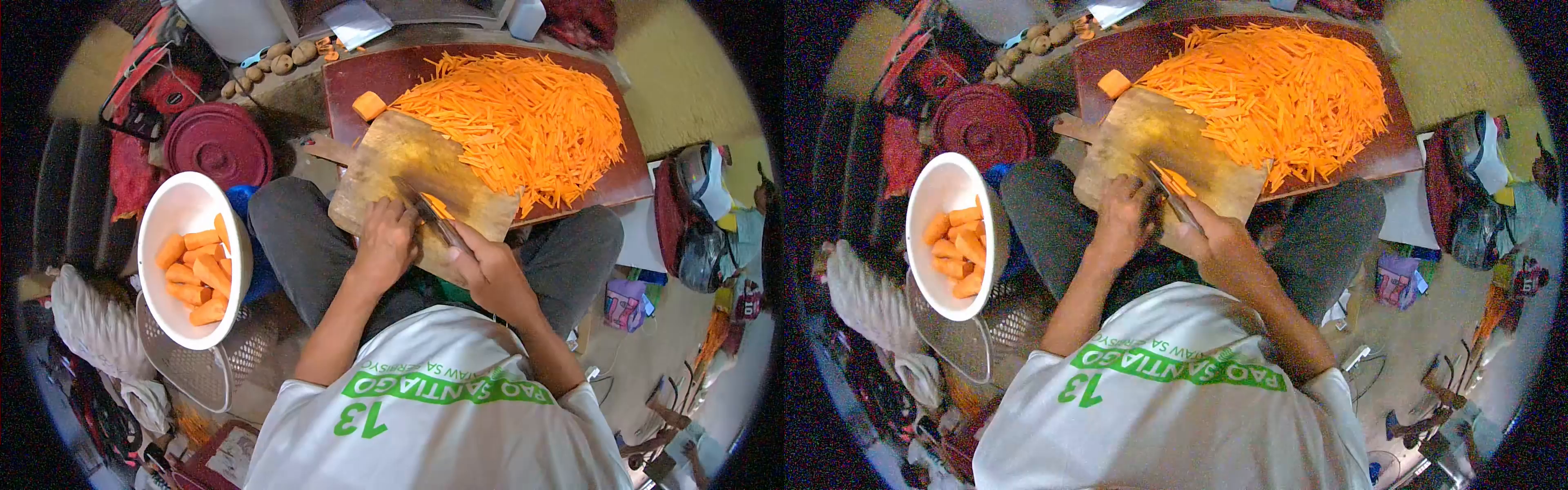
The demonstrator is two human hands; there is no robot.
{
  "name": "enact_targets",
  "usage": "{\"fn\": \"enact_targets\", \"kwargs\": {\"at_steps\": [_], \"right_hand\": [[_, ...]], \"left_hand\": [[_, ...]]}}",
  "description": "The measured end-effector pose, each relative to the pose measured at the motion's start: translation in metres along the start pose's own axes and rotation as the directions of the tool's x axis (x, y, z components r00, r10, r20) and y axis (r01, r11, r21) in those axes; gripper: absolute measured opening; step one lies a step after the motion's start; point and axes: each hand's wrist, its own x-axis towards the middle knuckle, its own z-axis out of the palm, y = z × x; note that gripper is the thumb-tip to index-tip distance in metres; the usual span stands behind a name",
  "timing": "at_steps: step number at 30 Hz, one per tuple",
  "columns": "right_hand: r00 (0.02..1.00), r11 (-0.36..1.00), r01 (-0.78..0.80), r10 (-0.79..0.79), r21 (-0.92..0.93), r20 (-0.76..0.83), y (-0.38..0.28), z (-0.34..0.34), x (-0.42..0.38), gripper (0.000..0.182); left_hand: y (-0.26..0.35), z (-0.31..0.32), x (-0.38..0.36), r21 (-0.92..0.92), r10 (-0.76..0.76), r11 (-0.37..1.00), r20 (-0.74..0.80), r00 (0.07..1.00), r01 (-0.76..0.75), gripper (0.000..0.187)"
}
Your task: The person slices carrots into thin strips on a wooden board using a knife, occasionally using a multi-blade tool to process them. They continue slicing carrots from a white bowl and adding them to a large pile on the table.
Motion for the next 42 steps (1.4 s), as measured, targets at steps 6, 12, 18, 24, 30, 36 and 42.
{"fn": "enact_targets", "kwargs": {"at_steps": [6, 12, 18, 24, 30, 36, 42], "right_hand": [[1.0, 1.0, -0.024, 0.024, -0.01, -0.004, 0.018, 0.014, -0.001, 0.042], [0.97, 0.967, 0.24, -0.243, -0.091, -0.028, 0.03, 0.014, 0.016, 0.042], [0.993, 0.929, 0.113, -0.099, -0.352, 0.058, 0.016, -0.017, -0.014, 0.051], [0.965, 0.836, 0.257, -0.245, -0.484, 0.089, 0.03, -0.021, -0.028, 0.049], [0.873, 0.632, 0.444, -0.464, -0.636, 0.148, 0.035, -0.013, -0.026, 0.05], [0.832, 0.585, 0.491, -0.534, -0.645, 0.15, 0.042, -0.01, -0.025, 0.051], [0.881, 0.609, 0.457, -0.407, -0.648, 0.239, 0.027, -0.017, -0.034, 0.042]], "left_hand": [[0.002, 0.001, 0.0, 0.02, -0.001, 1.0, 0.012, 1.0, 0.0, 0.041], [0.002, -0.001, 0.002, 0.014, 0.019, 1.0, -0.053, 0.998, -0.019, 0.033], [-0.014, 0.004, 0.004, 0.014, -0.064, 0.998, -0.192, 0.979, 0.068, 0.023], [0.0, -0.025, 0.025, -0.33, -0.163, 0.941, -0.267, 0.95, 0.069, 0.032], [0.002, -0.022, 0.052, -0.19, 0.105, 0.976, -0.029, 0.994, -0.109, 0.048], [0.003, -0.014, 0.073, 0.051, 0.136, 0.988, 0.146, 0.98, -0.144, 0.055], [-0.018, -0.004, 0.073, 0.099, 0.193, 0.976, 0.012, 0.981, -0.193, 0.038]]}}
